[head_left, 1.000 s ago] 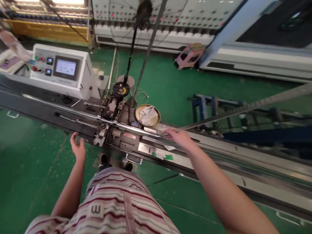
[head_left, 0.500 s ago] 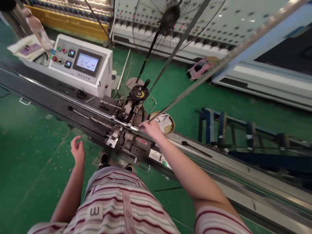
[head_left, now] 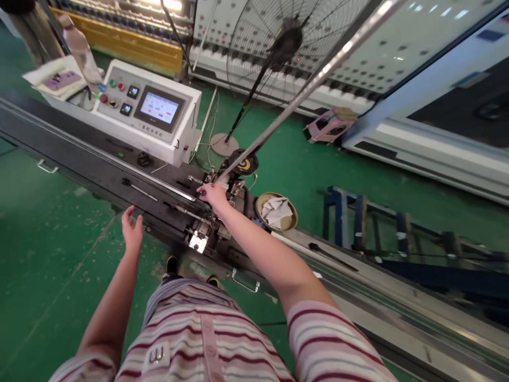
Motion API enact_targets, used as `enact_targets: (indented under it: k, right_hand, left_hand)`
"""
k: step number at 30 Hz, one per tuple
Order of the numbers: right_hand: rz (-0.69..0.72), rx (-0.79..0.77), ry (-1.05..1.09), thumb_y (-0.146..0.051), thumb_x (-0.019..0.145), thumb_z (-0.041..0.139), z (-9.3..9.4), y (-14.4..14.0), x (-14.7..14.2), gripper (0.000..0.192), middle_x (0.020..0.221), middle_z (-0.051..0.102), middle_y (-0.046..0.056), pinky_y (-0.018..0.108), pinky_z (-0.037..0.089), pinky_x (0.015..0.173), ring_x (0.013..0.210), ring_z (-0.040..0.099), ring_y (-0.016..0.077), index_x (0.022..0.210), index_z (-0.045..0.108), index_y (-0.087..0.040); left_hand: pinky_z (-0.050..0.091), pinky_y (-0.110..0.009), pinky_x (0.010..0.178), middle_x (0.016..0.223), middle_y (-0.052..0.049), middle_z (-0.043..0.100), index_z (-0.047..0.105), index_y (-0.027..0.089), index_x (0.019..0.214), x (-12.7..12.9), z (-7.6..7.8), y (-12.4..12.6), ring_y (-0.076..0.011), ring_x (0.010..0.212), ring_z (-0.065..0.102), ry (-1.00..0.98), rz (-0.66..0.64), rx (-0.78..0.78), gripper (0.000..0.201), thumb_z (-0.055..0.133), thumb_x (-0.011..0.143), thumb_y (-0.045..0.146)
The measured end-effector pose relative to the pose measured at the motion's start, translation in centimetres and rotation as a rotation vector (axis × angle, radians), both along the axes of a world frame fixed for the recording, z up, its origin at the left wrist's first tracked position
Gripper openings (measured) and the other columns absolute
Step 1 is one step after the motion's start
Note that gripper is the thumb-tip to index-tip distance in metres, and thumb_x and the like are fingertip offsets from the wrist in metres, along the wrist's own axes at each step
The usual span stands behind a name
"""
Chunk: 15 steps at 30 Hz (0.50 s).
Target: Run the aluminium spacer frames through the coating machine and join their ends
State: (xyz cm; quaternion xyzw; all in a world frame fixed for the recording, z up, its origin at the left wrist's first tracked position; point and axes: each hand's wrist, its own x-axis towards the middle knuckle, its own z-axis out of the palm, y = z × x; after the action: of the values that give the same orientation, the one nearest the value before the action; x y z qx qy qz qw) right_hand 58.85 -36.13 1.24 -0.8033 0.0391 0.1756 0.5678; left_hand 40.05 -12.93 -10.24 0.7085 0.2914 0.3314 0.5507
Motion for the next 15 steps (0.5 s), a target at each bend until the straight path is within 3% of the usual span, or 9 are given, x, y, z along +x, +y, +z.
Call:
enact_targets:
  k: [4, 8, 11, 15]
  right_hand:
    - [-0.036, 0.141, 0.032, -0.016, 0.079, 0.051, 3.5, -1.2, -0.5, 0.021, 0.063, 0.067, 0.002, 0.025, 0.059, 0.065, 0.060, 0.066, 0.0131, 0.072, 0.071, -0.015]
    - [-0.054, 0.295, 0.052, -0.014, 0.079, 0.053, 8.1, -6.5, -2.1, 0.020, 0.064, 0.070, 0.005, 0.022, 0.059, 0.060, 0.060, 0.068, 0.0144, 0.070, 0.071, -0.013]
    - [-0.073, 0.360, 0.066, -0.014, 0.082, 0.052, 9.9, -11.7, -3.8, 0.022, 0.068, 0.072, 0.006, 0.022, 0.060, 0.063, 0.064, 0.070, 0.0146, 0.071, 0.071, -0.013]
    - [-0.123, 0.370, 0.018, -0.030, 0.092, 0.054, 9.2, -18.7, -6.5, 0.027, 0.074, 0.073, 0.009, 0.026, 0.062, 0.066, 0.073, 0.073, 0.0178, 0.079, 0.070, -0.013]
  left_hand:
    - [0.029, -0.046, 0.121, 0.156, -0.018, 0.036, 0.030, 0.024, 0.151, 6.6, 3.7, 0.5, -0.0263, 0.145, 0.038, -0.082, -0.088, -0.369, 0.085, 0.075, 0.079, 0.031]
    - [0.033, -0.049, 0.118, 0.155, -0.017, 0.039, 0.023, 0.029, 0.154, 11.6, 8.9, -1.6, -0.0261, 0.142, 0.044, -0.097, -0.233, -0.494, 0.087, 0.072, 0.083, 0.039]
    - [0.048, -0.047, 0.105, 0.149, -0.011, 0.049, 0.012, 0.042, 0.154, 12.7, 12.8, -6.5, -0.0250, 0.130, 0.057, -0.208, -0.455, -0.533, 0.098, 0.076, 0.081, 0.037]
    - [0.060, -0.029, 0.076, 0.144, -0.011, 0.055, -0.010, 0.048, 0.151, 11.7, 15.9, -16.0, -0.0228, 0.111, 0.069, -0.348, -0.629, -0.428, 0.112, 0.076, 0.081, 0.035]
